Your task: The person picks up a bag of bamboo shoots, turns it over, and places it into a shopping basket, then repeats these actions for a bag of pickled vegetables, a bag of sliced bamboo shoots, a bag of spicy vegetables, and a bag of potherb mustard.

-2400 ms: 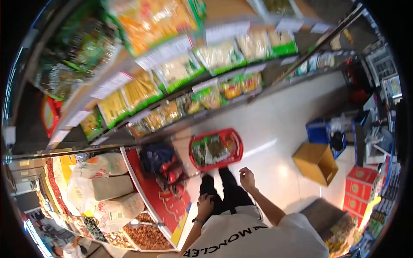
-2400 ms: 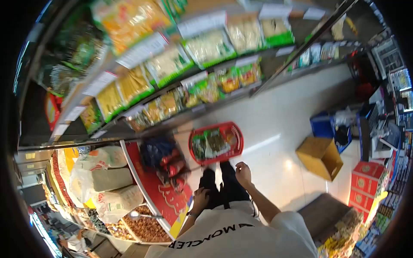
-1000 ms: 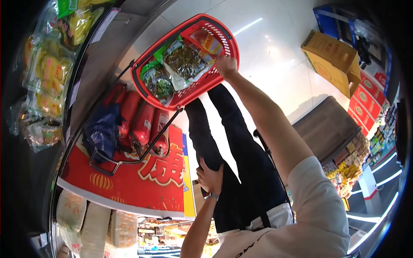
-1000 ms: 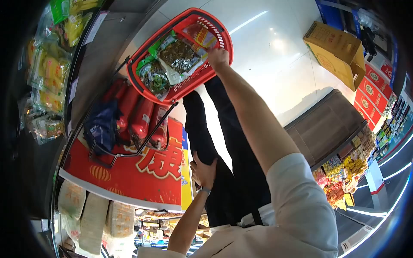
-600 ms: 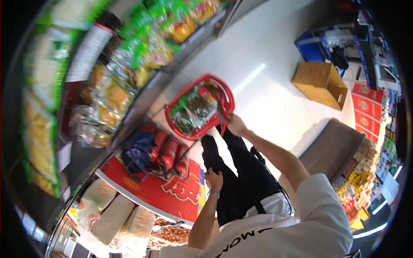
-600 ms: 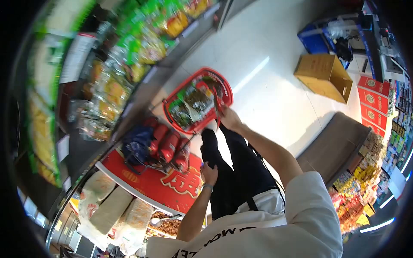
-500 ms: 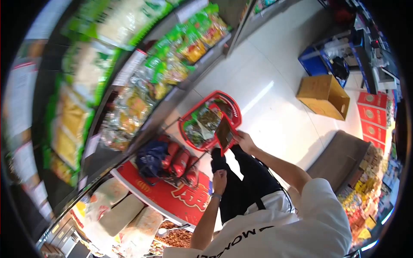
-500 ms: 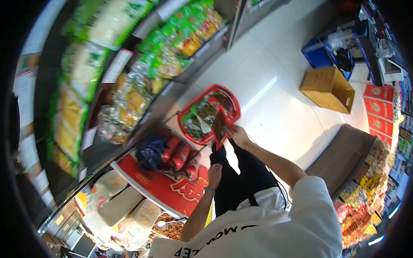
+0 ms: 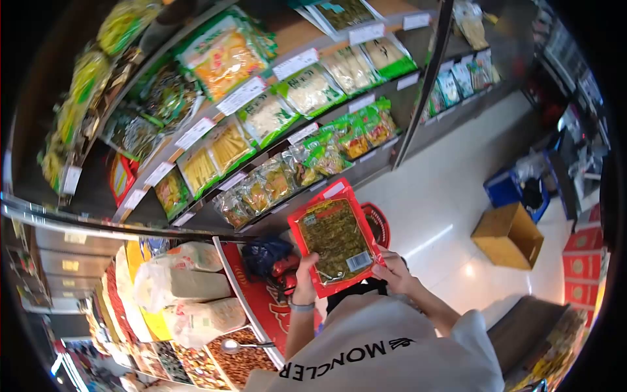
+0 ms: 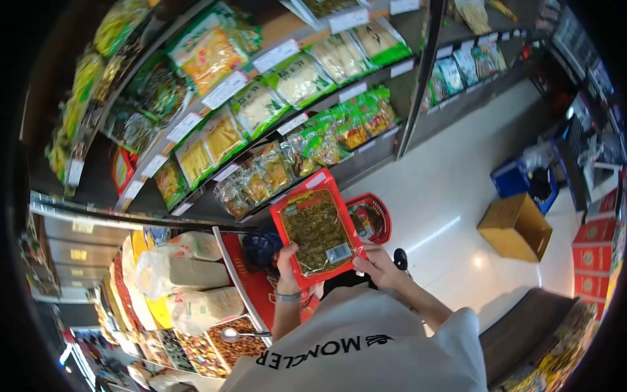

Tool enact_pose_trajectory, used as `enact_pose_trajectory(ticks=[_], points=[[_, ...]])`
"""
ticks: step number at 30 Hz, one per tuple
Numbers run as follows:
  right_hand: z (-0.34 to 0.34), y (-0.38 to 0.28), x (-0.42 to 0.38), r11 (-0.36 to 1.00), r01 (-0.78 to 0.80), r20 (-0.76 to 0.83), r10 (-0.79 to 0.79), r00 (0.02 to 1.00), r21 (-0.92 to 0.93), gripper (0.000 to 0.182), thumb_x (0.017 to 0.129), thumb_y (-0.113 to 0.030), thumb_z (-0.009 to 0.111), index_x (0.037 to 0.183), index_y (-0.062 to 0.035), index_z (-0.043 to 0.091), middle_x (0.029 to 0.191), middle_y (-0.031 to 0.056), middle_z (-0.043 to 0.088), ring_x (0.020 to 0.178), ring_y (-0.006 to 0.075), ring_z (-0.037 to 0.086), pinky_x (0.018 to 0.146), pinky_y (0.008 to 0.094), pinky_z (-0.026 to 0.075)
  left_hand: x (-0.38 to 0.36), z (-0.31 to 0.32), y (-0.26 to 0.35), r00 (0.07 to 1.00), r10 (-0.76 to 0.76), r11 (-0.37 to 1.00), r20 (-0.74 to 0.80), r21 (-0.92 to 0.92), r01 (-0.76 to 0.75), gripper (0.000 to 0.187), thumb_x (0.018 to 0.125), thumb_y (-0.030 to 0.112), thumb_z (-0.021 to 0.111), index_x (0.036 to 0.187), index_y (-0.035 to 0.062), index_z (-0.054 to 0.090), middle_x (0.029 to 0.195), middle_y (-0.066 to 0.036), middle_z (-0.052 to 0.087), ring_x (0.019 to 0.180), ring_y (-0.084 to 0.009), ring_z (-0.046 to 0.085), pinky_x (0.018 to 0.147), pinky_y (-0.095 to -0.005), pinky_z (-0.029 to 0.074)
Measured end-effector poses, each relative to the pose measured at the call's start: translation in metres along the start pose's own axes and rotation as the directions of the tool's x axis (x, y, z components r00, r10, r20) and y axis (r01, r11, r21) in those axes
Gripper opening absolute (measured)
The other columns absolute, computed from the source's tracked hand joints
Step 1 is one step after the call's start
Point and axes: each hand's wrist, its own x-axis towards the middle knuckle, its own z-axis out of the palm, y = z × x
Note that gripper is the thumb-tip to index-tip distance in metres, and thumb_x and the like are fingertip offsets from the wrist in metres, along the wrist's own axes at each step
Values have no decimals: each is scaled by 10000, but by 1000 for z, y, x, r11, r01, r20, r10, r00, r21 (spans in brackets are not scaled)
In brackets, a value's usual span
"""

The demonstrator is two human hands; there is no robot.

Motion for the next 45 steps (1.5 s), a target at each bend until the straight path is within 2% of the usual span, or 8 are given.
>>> enact_pose_trajectory(ticks=[2, 7, 10, 20, 27, 30, 33, 45], points=[[-11, -20, 7, 984, 150, 41, -147, 988, -96, 235, 976, -132, 524, 815, 27, 586, 932, 189, 606, 1045, 416, 538, 940, 471, 402, -31, 58, 35, 996, 38, 984, -77, 179, -24, 552, 900, 97, 679, 1396, 12, 454, 1269, -80, 601, 1160, -202, 577, 972, -333, 465], [-19, -60, 24, 955, 296, 117, -291, 950, -26, 222, 946, -178, 570, 927, 33, 636, 1003, 189, 638, 1073, 403, 555, 962, 448, 410, -66, 92, 68, 963, 251, 916, 93, 298, -268, 463, 936, 95, 656, 1355, -11, 491, 1248, -70, 616, 1120, -153, 566, 969, -308, 444], [-27, -54, 28, 920, -124, 257, 26, 966, 372, 406, 932, -272, 649, 1184, 43, 600, 1151, 167, 650, 1007, 242, 613, 900, 359, 461, -90, 118, 90, 944, 276, 902, 182, 291, -320, 392, 940, 96, 654, 1300, -15, 546, 1176, -53, 654, 1056, -141, 590, 935, -300, 455], [-14, -141, 98, 785, -314, 291, 178, 940, 534, 536, 889, -64, 712, 1372, 14, 494, 1268, 86, 626, 1115, 151, 582, 966, 313, 473, -121, 140, 128, 838, 374, 608, 398, 577, -545, 329, 898, 40, 689, 1204, -24, 588, 1108, -56, 665, 997, -130, 579, 894, -305, 463], [-14, -168, 103, 744, -375, 365, 189, 912, 552, 568, 860, -35, 726, 1374, 25, 492, 1263, 95, 632, 1137, 166, 581, 977, 319, 464, -127, 153, 137, 748, 606, 638, 271, 395, -661, 333, 977, 304, 617, 1129, 11, 661, 1049, -7, 654, 919, -71, 555, 801, -265, 446], [-10, -166, 104, 784, -351, 386, 155, 910, 513, 529, 869, -45, 720, 1351, 27, 514, 1248, 89, 637, 1124, 153, 576, 960, 313, 462, -131, 185, 146, 767, 641, 715, -12, 370, -593, 312, 987, 309, 618, 1071, 13, 667, 927, 28, 642, 832, -50, 545, 743, -235, 425], [-11, -162, 109, 849, -241, 345, 74, 936, 471, 467, 893, -70, 702, 1320, 28, 541, 1209, 72, 644, 1077, 125, 571, 916, 295, 464, -131, 163, 148, 785, 615, 694, 72, 421, -583, 324, 981, 216, 609, 1235, 17, 582, 1124, -71, 672, 1009, -156, 636, 896, -314, 491], [6, -182, 111, 921, -112, -30, 133, 991, 373, 226, 939, -232, 702, 1005, -15, 699, 769, -33, 628, 682, 38, 522, 583, 229, 407, -140, 174, 134, 784, 578, 512, 227, 647, -565, 259, 948, 211, 692, 1057, -25, 694, 856, -13, 699, 735, -59, 572, 645, -234, 459]])
